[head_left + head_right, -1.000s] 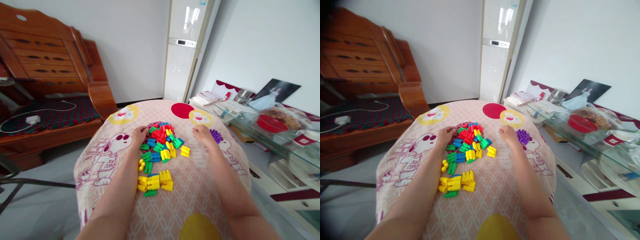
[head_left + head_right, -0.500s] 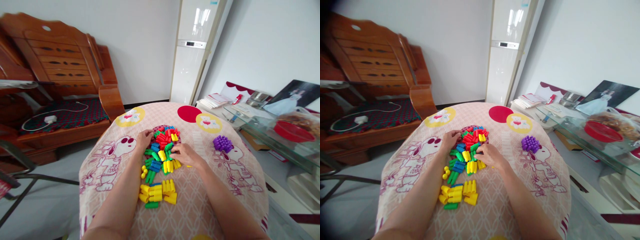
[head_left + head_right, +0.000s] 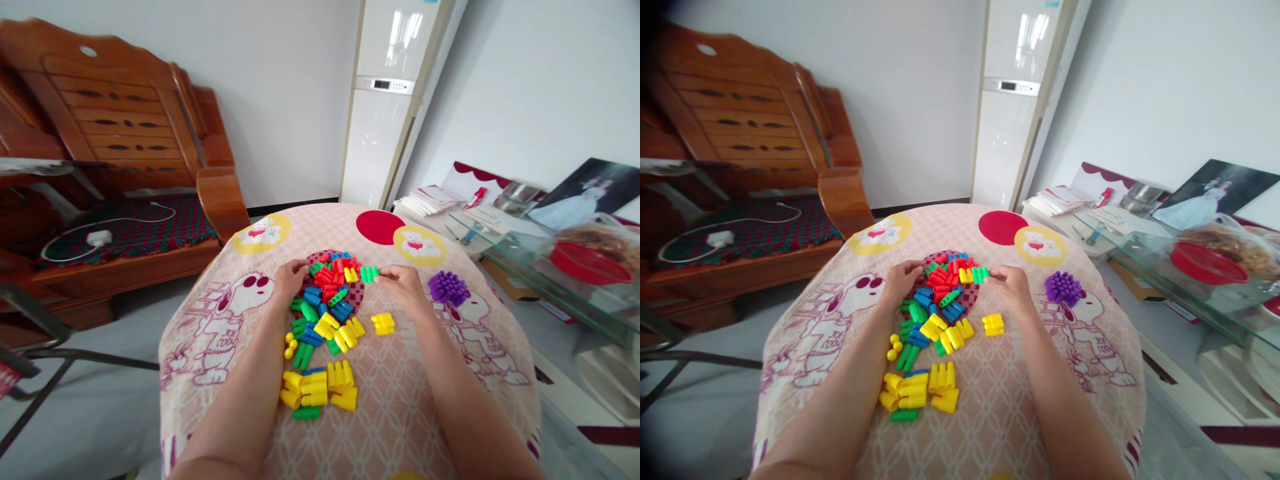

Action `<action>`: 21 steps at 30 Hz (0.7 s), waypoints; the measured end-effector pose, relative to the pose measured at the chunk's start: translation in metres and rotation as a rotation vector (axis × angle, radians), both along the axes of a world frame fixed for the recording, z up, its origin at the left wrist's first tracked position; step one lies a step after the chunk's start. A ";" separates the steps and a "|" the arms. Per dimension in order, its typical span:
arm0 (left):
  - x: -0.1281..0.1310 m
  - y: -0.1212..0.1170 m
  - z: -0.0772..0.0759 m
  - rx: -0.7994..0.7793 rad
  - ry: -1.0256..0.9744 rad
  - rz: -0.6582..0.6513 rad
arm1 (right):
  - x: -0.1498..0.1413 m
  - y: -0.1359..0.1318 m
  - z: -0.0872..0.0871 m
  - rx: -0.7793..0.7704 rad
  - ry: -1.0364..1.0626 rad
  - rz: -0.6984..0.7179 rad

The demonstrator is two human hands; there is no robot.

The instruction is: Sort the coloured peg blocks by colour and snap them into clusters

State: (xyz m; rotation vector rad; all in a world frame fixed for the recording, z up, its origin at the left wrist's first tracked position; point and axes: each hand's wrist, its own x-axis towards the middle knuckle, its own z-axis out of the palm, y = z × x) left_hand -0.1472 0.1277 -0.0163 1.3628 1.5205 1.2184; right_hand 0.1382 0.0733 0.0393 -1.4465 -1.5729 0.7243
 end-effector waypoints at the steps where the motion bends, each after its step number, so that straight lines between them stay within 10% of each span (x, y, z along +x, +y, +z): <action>1: 0.000 0.000 0.000 -0.002 0.017 -0.007 | 0.010 0.006 -0.005 0.008 0.004 -0.110; 7: -0.001 -0.002 0.004 0.002 0.227 -0.106 | 0.044 0.032 -0.035 0.069 -0.198 -0.526; 21: 0.004 -0.009 0.015 0.046 0.274 -0.126 | 0.033 0.019 -0.029 -0.142 -0.644 -0.567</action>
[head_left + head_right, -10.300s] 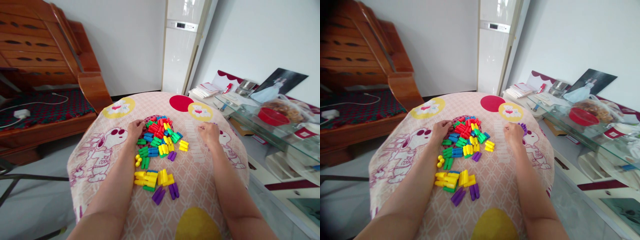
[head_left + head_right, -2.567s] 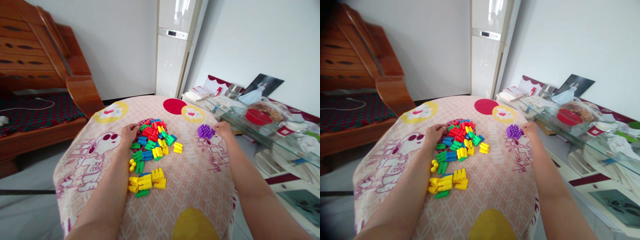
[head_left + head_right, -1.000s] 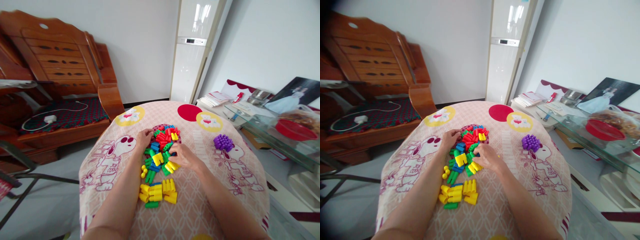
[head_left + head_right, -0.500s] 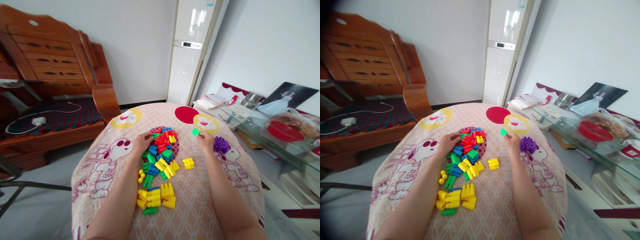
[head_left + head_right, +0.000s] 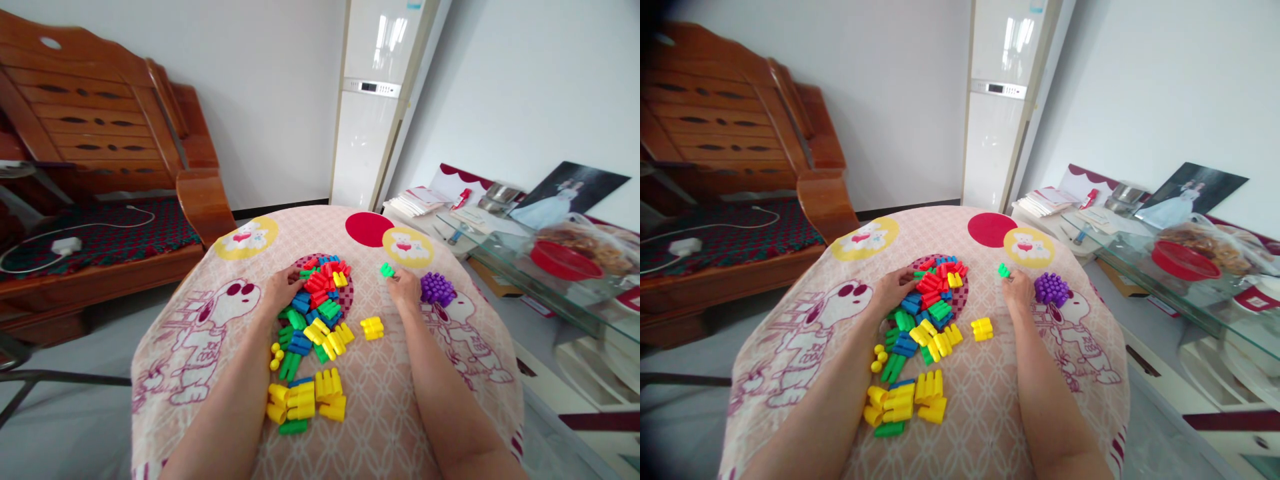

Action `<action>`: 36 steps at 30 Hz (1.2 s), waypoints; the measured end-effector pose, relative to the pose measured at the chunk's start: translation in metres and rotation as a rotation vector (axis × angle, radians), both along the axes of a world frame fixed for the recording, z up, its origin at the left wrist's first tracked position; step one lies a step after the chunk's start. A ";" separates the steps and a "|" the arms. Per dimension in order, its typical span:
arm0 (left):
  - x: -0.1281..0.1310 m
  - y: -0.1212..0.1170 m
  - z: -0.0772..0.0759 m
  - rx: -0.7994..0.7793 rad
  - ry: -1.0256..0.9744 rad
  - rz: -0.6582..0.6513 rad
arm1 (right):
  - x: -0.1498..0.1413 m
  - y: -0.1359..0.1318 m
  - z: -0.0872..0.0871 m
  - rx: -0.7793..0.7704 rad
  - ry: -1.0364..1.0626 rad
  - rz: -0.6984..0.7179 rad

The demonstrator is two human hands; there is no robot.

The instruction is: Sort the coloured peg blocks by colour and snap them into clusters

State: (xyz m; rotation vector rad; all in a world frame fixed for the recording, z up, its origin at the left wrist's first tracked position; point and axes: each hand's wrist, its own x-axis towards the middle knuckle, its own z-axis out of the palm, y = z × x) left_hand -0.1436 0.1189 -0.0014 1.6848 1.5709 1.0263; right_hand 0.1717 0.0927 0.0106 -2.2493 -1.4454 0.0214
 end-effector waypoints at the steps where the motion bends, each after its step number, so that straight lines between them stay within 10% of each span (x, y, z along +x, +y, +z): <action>1: 0.000 0.001 -0.002 -0.002 -0.016 0.001 | 0.000 -0.001 0.001 -0.008 0.007 -0.004; 8: -0.004 0.000 -0.003 -0.035 -0.345 0.070 | -0.011 -0.013 0.008 0.168 0.074 0.023; 14: 0.008 -0.017 0.035 -0.010 -0.579 -0.120 | -0.057 -0.027 0.015 0.366 0.329 0.503; 24: 0.040 -0.038 0.057 -0.004 -0.223 -0.445 | -0.087 -0.040 0.025 0.405 0.349 0.873; 28: 0.041 -0.035 0.052 0.070 -0.155 -0.393 | -0.075 -0.034 0.024 0.343 0.367 0.822; 36: 0.003 -0.014 0.029 0.118 -0.254 -0.053 | -0.028 -0.017 0.011 0.110 0.078 0.214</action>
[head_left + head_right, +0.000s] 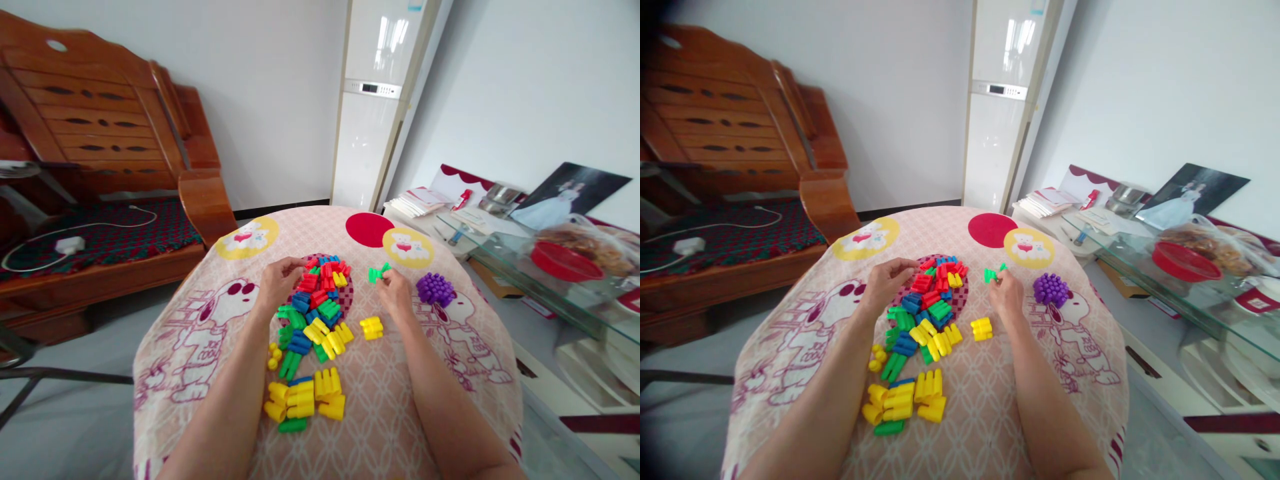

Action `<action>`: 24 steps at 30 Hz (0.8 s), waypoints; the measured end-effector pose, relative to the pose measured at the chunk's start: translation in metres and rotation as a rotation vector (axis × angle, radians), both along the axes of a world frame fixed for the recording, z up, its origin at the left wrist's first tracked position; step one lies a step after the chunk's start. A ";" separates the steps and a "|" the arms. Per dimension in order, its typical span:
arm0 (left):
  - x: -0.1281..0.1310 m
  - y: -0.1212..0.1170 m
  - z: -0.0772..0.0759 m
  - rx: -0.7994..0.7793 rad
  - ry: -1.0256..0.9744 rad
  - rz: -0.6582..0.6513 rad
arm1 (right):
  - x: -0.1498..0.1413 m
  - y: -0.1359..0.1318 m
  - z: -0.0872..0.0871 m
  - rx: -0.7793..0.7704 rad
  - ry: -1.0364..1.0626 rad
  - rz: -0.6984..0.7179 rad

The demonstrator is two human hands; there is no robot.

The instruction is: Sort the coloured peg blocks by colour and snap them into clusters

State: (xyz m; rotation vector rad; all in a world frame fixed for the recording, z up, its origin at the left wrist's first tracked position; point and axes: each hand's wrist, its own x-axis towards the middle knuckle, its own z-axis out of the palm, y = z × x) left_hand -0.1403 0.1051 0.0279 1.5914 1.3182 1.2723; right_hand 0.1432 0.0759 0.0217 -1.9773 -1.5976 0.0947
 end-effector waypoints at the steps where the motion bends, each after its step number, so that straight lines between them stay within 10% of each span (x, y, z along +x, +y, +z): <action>1: -0.005 0.003 -0.005 -0.018 -0.027 0.035 | 0.004 0.000 0.000 -0.048 -0.067 -0.033; 9: -0.016 0.013 -0.032 -0.129 -0.119 0.144 | 0.011 0.002 0.001 -0.145 -0.224 -0.096; 24: -0.019 0.011 -0.029 -0.219 -0.063 0.117 | 0.010 0.009 -0.006 -0.200 -0.286 -0.154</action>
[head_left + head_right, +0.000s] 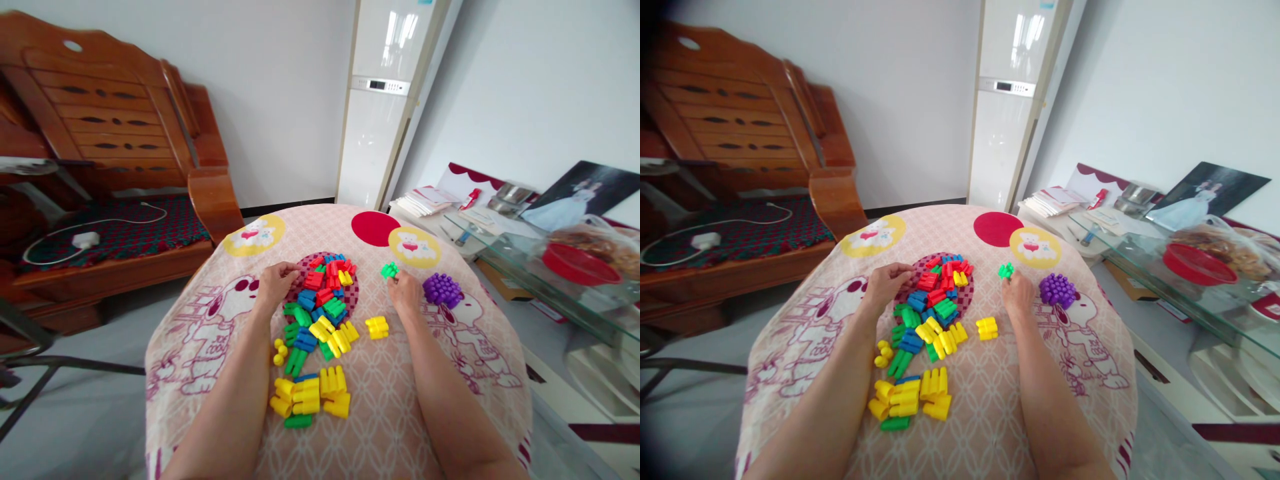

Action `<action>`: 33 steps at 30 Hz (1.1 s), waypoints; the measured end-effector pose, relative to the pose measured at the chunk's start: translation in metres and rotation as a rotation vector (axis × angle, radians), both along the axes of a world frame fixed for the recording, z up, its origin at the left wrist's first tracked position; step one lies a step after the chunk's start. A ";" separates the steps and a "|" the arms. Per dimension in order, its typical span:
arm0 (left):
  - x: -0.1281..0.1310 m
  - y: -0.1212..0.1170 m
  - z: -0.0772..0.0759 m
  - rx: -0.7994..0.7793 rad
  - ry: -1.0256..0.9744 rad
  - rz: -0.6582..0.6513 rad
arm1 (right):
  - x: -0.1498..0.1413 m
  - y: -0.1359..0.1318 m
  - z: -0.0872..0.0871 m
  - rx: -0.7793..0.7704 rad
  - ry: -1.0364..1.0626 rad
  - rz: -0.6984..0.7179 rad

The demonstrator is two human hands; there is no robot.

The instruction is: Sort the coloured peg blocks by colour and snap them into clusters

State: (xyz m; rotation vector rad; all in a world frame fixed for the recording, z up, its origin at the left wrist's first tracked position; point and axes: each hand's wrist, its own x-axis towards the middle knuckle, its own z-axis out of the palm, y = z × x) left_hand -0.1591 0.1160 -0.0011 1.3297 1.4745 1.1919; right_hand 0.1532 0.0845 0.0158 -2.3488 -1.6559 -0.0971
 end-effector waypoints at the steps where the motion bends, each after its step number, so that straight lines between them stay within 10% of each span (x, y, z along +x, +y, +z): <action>1: 0.001 -0.001 0.002 0.001 0.023 -0.003 | 0.000 0.000 0.000 -0.003 -0.002 0.001; 12: 0.011 -0.004 0.008 0.171 0.412 -0.314 | -0.001 -0.008 0.002 0.100 0.020 0.065; 21: 0.005 0.000 0.004 0.087 0.509 -0.058 | -0.067 -0.036 0.026 -0.147 0.138 0.674; 33: 0.006 -0.002 0.007 0.060 0.571 -0.046 | -0.060 -0.024 0.008 0.055 0.654 0.661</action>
